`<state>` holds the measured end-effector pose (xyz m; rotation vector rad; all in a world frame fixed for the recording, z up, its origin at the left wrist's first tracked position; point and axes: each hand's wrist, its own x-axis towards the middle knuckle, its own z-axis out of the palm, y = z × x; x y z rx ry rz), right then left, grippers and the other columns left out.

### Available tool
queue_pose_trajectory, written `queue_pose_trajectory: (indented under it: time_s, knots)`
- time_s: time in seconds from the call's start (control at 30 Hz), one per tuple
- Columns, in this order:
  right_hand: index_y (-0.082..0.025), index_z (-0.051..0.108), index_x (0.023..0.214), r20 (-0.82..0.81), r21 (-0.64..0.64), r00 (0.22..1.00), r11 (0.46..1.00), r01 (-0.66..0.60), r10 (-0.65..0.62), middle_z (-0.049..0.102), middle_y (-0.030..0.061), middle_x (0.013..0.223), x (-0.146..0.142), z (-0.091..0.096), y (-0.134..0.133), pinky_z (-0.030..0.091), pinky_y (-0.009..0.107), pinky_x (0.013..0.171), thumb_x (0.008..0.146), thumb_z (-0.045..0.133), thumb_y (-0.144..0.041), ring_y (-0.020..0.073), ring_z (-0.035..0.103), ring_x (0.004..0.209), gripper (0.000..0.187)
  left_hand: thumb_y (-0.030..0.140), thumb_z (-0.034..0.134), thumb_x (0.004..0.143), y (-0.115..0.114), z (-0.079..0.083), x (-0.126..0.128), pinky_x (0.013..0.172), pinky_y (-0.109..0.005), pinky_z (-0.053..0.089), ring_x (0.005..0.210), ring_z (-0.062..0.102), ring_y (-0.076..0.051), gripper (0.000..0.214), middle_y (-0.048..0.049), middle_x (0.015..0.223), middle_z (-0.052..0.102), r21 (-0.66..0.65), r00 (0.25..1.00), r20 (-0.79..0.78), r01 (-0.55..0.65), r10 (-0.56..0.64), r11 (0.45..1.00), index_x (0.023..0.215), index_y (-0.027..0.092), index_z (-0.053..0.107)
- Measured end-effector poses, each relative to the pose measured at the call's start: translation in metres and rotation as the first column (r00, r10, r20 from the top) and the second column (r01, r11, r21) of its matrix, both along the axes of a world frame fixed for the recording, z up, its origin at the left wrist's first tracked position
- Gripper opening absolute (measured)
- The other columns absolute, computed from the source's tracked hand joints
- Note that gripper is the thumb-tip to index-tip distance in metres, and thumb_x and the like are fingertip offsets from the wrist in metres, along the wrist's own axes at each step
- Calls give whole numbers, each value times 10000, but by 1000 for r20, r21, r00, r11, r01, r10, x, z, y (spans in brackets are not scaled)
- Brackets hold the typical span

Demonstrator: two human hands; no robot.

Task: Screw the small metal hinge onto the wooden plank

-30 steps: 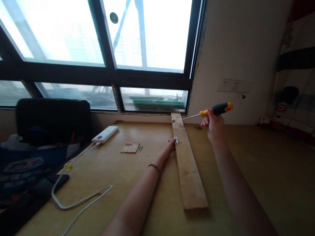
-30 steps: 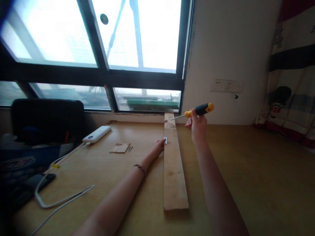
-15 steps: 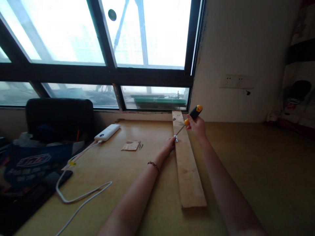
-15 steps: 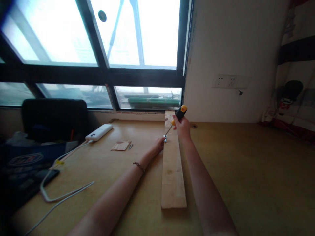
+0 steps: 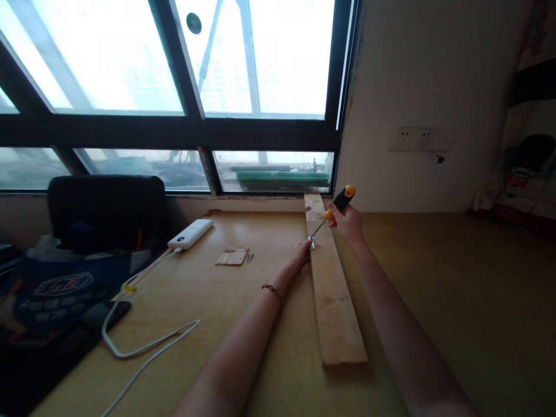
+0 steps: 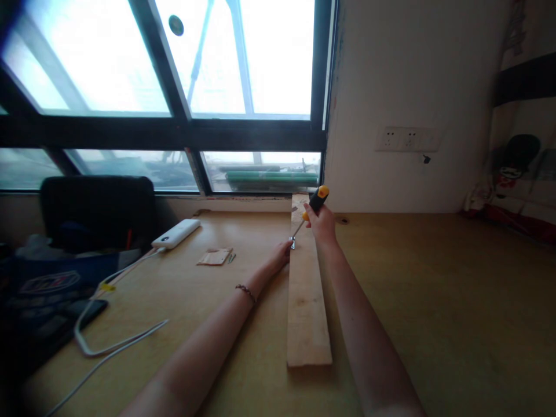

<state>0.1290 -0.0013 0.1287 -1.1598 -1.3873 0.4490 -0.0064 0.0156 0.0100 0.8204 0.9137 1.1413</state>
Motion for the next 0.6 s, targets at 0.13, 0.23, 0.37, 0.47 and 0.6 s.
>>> queue_pose_trajectory:
  time_s: [0.13, 0.23, 0.37, 0.47, 0.6]
  knots:
    - [-145, 587, 665, 47, 10, 998, 999, 47, -48, 573, 9, 516, 0, 0, 4, 383, 206, 395, 673, 565, -539, 113, 529, 409, 395, 292, 572, 734, 4, -7, 0, 586, -241, 462, 617, 601, -161, 165, -47, 628, 629, 13, 1000, -14, 19, -19, 1000, 690, 132, 577]
    - [-141, 628, 751, -20, -15, 998, 998, -54, 54, 605, 15, 587, 1, 1, 6, 385, 204, 412, 624, 634, -460, 116, 540, 468, 344, 292, 554, 740, 6, -12, -1, 591, -255, 472, 641, 614, -169, 177, -66, 706, 654, 44, 999, 1, 54, -54, 998, 739, 118, 588]
    - [-156, 621, 862, -159, -52, 941, 950, -309, 297, 661, 37, 764, 2, 7, 2, 442, 222, 493, 583, 674, -352, 137, 594, 612, 346, 309, 564, 736, 7, -15, -3, 619, -264, 480, 681, 627, -175, 205, -78, 766, 668, 79, 997, 7, 78, -79, 994, 788, 114, 598]
    - [-161, 600, 849, -214, -22, 899, 918, -396, 383, 673, 52, 854, 3, 10, -1, 462, 241, 561, 566, 683, -312, 151, 615, 702, 332, 325, 568, 739, 6, -16, -3, 634, -266, 483, 705, 631, -179, 221, -85, 780, 672, 84, 997, 5, 81, -81, 993, 787, 112, 599]
    - [-150, 599, 748, -120, -24, 972, 978, -207, 202, 670, 52, 765, 1, 3, 6, 430, 237, 492, 525, 702, -377, 174, 607, 644, 334, 349, 581, 734, 7, -17, -3, 651, -272, 487, 708, 633, -183, 241, -90, 777, 673, 75, 998, -1, 70, -70, 995, 787, 114, 598]
